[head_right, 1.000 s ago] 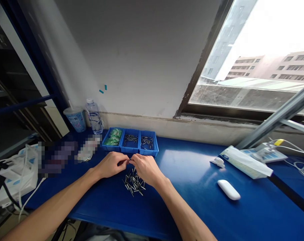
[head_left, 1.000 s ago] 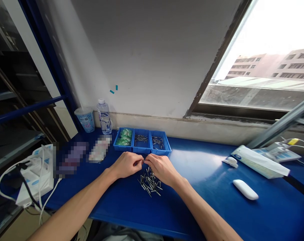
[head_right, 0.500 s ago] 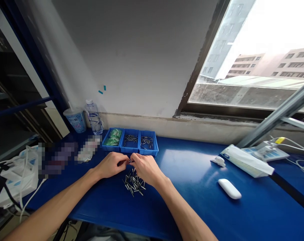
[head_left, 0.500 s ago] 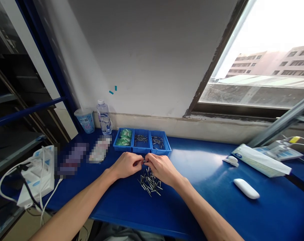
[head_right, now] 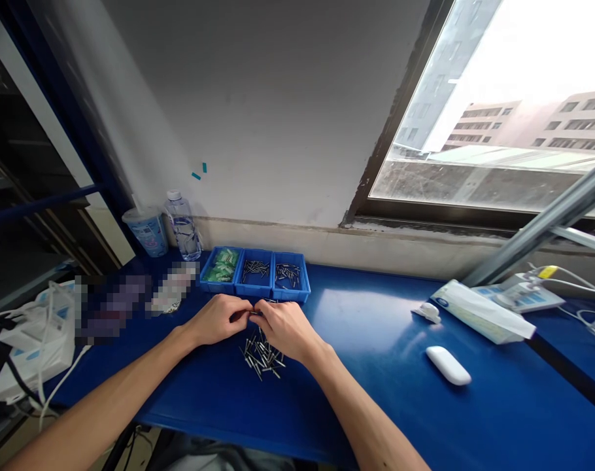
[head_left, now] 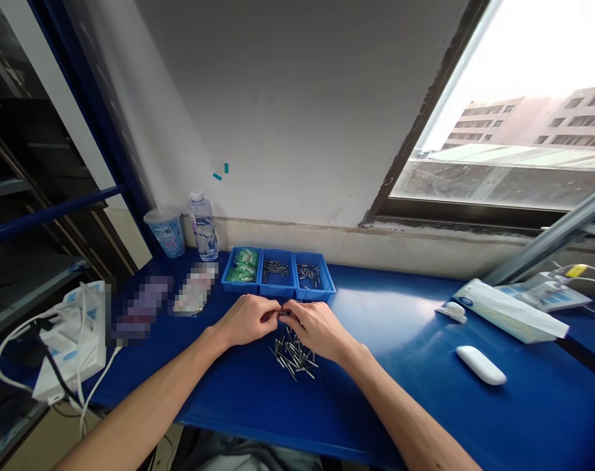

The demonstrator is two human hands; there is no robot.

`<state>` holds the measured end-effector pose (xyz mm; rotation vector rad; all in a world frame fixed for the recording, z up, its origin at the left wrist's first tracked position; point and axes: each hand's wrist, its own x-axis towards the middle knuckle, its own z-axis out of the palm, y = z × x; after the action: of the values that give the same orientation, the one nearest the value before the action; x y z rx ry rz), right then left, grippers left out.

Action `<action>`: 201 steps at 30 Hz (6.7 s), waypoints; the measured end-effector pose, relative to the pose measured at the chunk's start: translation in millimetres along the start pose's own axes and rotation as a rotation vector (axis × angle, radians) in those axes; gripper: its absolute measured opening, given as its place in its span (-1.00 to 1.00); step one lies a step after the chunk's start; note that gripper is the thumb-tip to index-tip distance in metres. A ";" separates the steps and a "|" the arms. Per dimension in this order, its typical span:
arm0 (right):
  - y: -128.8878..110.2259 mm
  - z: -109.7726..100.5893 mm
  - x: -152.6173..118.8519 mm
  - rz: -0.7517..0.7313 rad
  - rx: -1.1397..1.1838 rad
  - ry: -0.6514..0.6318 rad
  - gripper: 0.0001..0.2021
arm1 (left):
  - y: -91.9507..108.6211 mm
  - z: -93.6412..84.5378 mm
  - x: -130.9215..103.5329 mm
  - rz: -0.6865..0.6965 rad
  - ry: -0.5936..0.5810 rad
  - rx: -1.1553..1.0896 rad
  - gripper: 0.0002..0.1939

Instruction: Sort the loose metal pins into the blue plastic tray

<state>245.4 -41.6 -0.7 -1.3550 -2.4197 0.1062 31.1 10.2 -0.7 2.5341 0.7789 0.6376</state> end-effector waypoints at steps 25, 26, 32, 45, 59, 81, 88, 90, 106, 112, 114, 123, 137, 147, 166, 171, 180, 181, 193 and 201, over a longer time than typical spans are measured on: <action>-2.7 -1.3 0.2 0.036 -0.014 -0.012 -0.88 | -0.9 -1.0 1.1 0.006 -0.008 0.003 -0.79; -2.9 -1.4 0.2 0.039 -0.013 -0.014 -0.90 | -1.4 -1.0 1.1 0.005 -0.008 0.001 -0.79; -3.3 0.1 1.0 0.059 -0.048 -0.047 -0.83 | -1.7 -2.9 1.7 0.015 -0.016 0.020 -0.78; 5.6 1.4 -0.1 -0.102 -0.026 0.129 -0.72 | 1.7 -5.4 1.4 0.020 -0.029 0.005 -0.77; 2.8 -28.4 20.6 0.174 0.025 0.822 -0.74 | 2.2 -10.5 0.4 -0.061 -0.090 0.079 -0.76; 1.1 4.0 2.0 -0.037 0.128 0.177 -0.69 | -3.3 -2.2 -0.4 0.026 -0.121 0.115 -0.82; 1.8 4.3 2.0 -0.018 0.102 0.173 -0.71 | -2.4 -14.6 -1.4 -0.038 0.097 0.084 -0.82; 1.6 4.5 2.2 -0.006 0.091 0.172 -0.74 | -3.9 -14.9 -1.6 -0.053 0.140 0.090 -0.82; 1.3 9.9 3.5 0.043 0.063 0.167 -0.75 | -4.5 -6.3 -1.3 0.052 0.139 0.022 -0.83; -0.4 10.7 2.4 -0.016 0.125 0.187 -0.69 | 0.9 -8.2 -1.3 0.024 0.071 -0.021 -0.92; -2.0 9.2 1.8 -0.033 0.137 0.182 -0.74 | 2.2 -8.8 -1.6 0.011 0.067 -0.062 -0.95; -1.1 11.1 3.7 -0.058 0.094 0.165 -0.83 | 1.7 -10.4 -2.8 0.002 0.073 -0.144 -0.97; -1.8 9.5 3.1 -0.068 0.124 0.261 -0.78 | -0.9 -8.0 -0.7 0.012 0.084 -0.032 -0.89; -2.2 7.0 3.6 -0.035 0.036 0.267 -0.71 | -1.9 -6.8 -0.6 0.044 0.151 -0.039 -0.88; 4.7 7.3 1.5 -0.007 0.094 0.326 -0.78 | -1.8 -11.1 -0.6 -0.018 0.162 -0.035 -0.85; -1.6 10.2 3.1 -0.013 0.092 0.276 -0.75 | 1.6 -9.3 -1.0 0.016 0.136 -0.031 -0.87; 0.9 22.0 7.7 0.002 0.171 0.281 -0.75 | -1.6 -5.4 0.4 -0.002 0.090 -0.035 -0.87; 2.3 21.0 7.7 0.010 0.181 0.296 -0.77 | -2.8 -5.9 0.7 -0.014 0.094 -0.042 -0.86; 2.3 19.1 6.3 -0.008 0.217 0.315 -0.78 | -1.1 -7.1 -1.1 0.003 0.117 -0.040 -0.87; 4.6 18.4 8.6 0.005 0.162 0.305 -0.74 | -2.7 -6.3 0.6 -0.016 0.093 -0.043 -0.84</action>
<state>238.7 -29.9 -16.5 -1.2088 -2.1068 0.0876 27.1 14.2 3.2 2.4719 0.8085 0.7633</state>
